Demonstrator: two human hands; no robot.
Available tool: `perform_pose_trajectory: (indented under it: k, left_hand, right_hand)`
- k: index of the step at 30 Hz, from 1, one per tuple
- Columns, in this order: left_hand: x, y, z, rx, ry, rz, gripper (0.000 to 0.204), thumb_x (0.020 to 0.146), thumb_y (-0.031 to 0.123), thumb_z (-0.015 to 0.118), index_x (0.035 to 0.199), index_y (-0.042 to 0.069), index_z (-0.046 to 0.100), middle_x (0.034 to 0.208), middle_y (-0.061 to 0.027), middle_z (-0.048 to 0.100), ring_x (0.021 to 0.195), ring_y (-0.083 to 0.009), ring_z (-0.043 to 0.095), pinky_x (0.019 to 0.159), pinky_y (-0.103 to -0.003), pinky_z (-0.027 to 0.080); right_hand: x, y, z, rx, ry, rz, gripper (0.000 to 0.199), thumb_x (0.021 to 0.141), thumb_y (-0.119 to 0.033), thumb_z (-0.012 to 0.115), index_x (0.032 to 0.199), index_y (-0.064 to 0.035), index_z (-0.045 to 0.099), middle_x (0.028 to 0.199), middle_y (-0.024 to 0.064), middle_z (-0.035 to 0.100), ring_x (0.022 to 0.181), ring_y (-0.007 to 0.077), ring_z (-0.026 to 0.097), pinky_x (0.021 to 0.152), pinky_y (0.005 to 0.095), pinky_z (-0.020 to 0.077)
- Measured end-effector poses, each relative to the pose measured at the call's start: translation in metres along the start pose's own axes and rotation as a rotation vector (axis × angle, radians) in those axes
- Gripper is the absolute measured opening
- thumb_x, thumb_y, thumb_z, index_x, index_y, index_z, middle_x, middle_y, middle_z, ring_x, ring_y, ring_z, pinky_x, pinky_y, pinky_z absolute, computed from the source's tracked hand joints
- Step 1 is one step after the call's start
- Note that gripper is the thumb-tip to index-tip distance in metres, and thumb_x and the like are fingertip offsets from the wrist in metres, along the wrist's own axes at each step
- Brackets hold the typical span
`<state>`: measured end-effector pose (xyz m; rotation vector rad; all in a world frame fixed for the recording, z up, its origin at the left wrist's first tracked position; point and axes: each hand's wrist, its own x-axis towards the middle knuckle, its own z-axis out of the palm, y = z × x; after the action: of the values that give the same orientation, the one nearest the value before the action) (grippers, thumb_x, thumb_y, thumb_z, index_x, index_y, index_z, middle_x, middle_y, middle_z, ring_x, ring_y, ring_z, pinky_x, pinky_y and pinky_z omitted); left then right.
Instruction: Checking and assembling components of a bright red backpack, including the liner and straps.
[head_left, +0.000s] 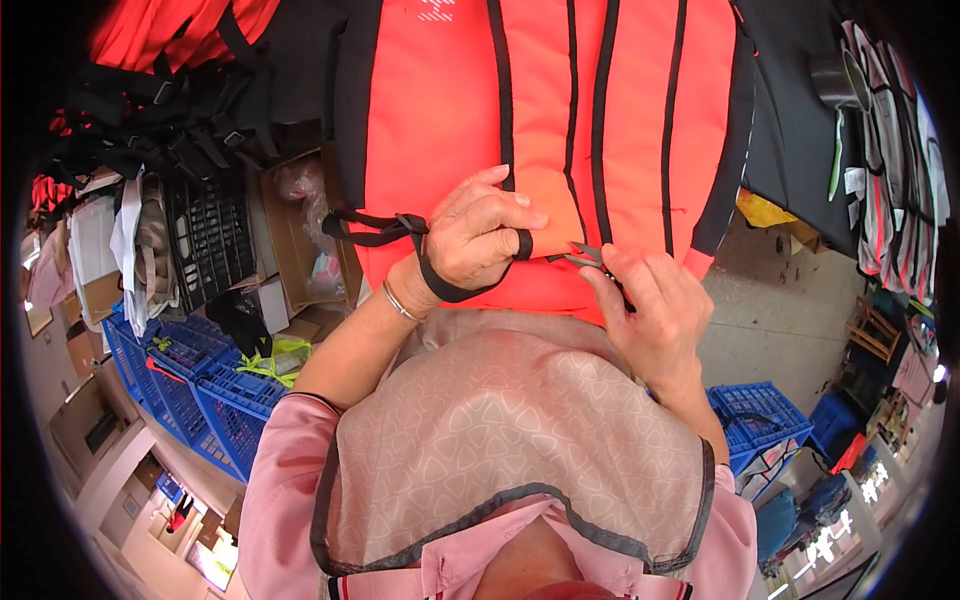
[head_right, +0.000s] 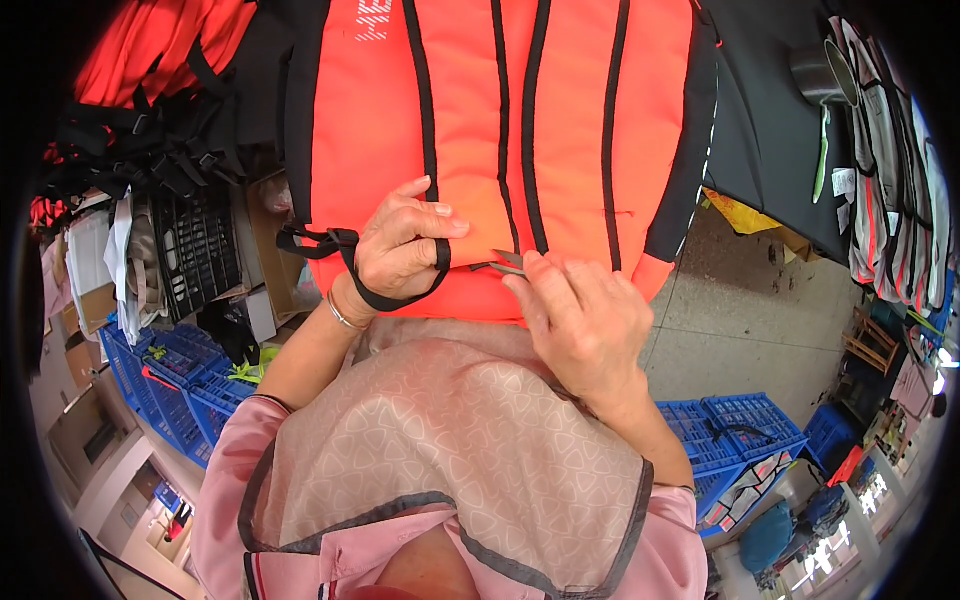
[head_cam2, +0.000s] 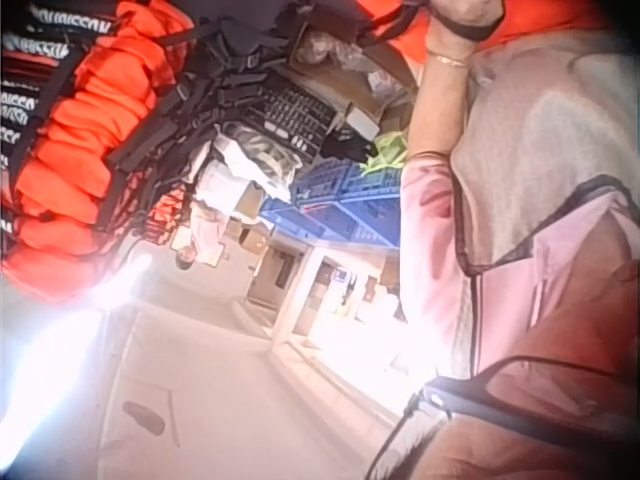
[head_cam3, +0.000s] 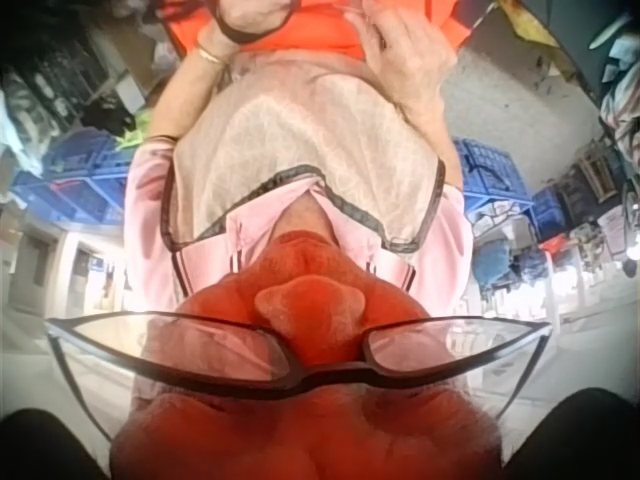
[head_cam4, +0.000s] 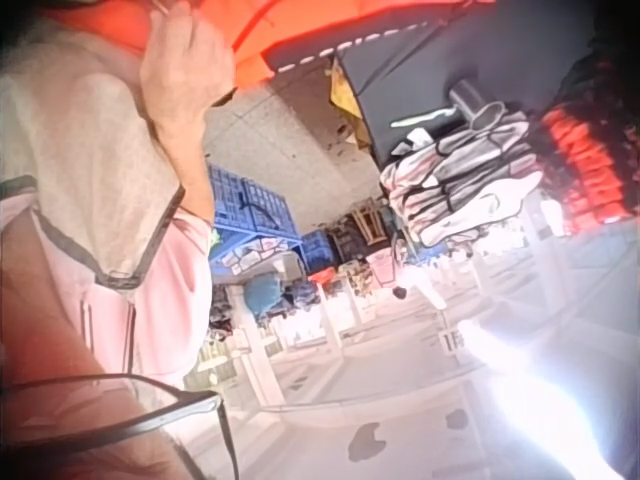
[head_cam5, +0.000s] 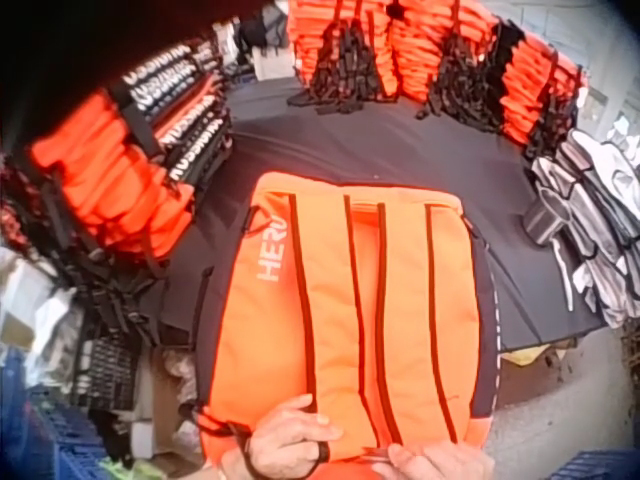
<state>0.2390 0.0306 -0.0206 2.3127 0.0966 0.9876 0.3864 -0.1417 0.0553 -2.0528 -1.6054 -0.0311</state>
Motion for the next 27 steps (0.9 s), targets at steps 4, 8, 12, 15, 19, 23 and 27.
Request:
perform_pose_trajectory:
  k: [4,8,12,15,19,23,27]
  left_hand:
    - [0.001,0.001,0.004,-0.077,0.048,-0.085,0.015,0.065,-0.003,0.075,0.068,0.007,0.063,0.091,-0.0031,0.071,0.082,-0.0225,0.067,0.094,-0.047,0.052]
    - [-0.002,0.0,0.004,-0.118,0.04,-0.18,0.024,0.064,0.002,0.086,0.084,0.01,0.075,0.096,-0.0024,0.071,0.087,-0.0197,0.067,0.095,-0.045,0.051]
    - [-0.003,-0.004,0.004,-0.141,0.047,-0.186,0.025,0.063,0.002,0.086,0.084,0.01,0.076,0.096,-0.0029,0.071,0.087,-0.0197,0.067,0.094,-0.044,0.051]
    - [-0.006,-0.006,0.004,-0.14,0.048,-0.178,0.024,0.063,0.002,0.086,0.083,0.01,0.076,0.096,-0.003,0.072,0.087,-0.0197,0.068,0.094,-0.044,0.051]
    - [-0.005,-0.006,0.004,-0.131,0.034,-0.173,0.024,0.063,0.002,0.086,0.083,0.01,0.076,0.096,-0.0031,0.072,0.086,-0.02,0.068,0.094,-0.045,0.051]
    - [0.0,0.0,0.005,-0.139,0.065,-0.186,0.018,0.062,-0.009,0.074,0.071,0.004,0.066,0.092,-0.0031,0.07,0.081,-0.0226,0.066,0.091,-0.047,0.053]
    - [-0.002,0.001,0.006,-0.146,0.062,-0.183,0.018,0.062,-0.009,0.073,0.073,0.004,0.067,0.092,-0.0028,0.07,0.081,-0.0224,0.066,0.092,-0.047,0.053]
  right_hand:
    - [-0.006,0.003,0.012,0.539,-0.103,0.494,0.022,0.078,-0.009,0.081,0.095,-0.0034,0.067,0.082,0.0047,0.066,0.064,0.01,0.059,0.054,0.0232,0.0443]
    - [0.002,0.012,0.016,1.195,-0.185,0.878,0.021,0.086,-0.005,0.075,0.101,0.0001,0.06,0.086,0.004,0.068,0.073,0.0059,0.06,0.062,0.02,0.048]
    - [0.007,0.007,0.011,1.066,-0.179,0.85,0.021,0.086,-0.005,0.074,0.101,0.0018,0.062,0.086,0.0047,0.068,0.076,0.0073,0.062,0.067,0.021,0.05]
    - [0.009,0.004,0.001,0.905,-0.149,0.794,0.02,0.086,-0.006,0.075,0.099,0.0025,0.063,0.086,0.0043,0.068,0.076,0.0072,0.061,0.067,0.0211,0.0502]
    - [0.009,0.001,-0.003,0.718,-0.162,0.729,0.02,0.083,-0.007,0.078,0.096,0.0027,0.067,0.082,0.004,0.068,0.072,0.0064,0.059,0.064,0.0218,0.0495]
    - [0.007,0.0,-0.001,0.607,-0.16,0.625,0.021,0.08,-0.006,0.08,0.095,0.0023,0.068,0.079,0.0065,0.068,0.069,0.0076,0.06,0.06,0.0233,0.0487]
    - [0.006,0.0,0.0,0.6,-0.16,0.598,0.022,0.079,-0.006,0.081,0.095,0.0024,0.068,0.079,0.0078,0.069,0.068,0.0089,0.06,0.06,0.024,0.0491]
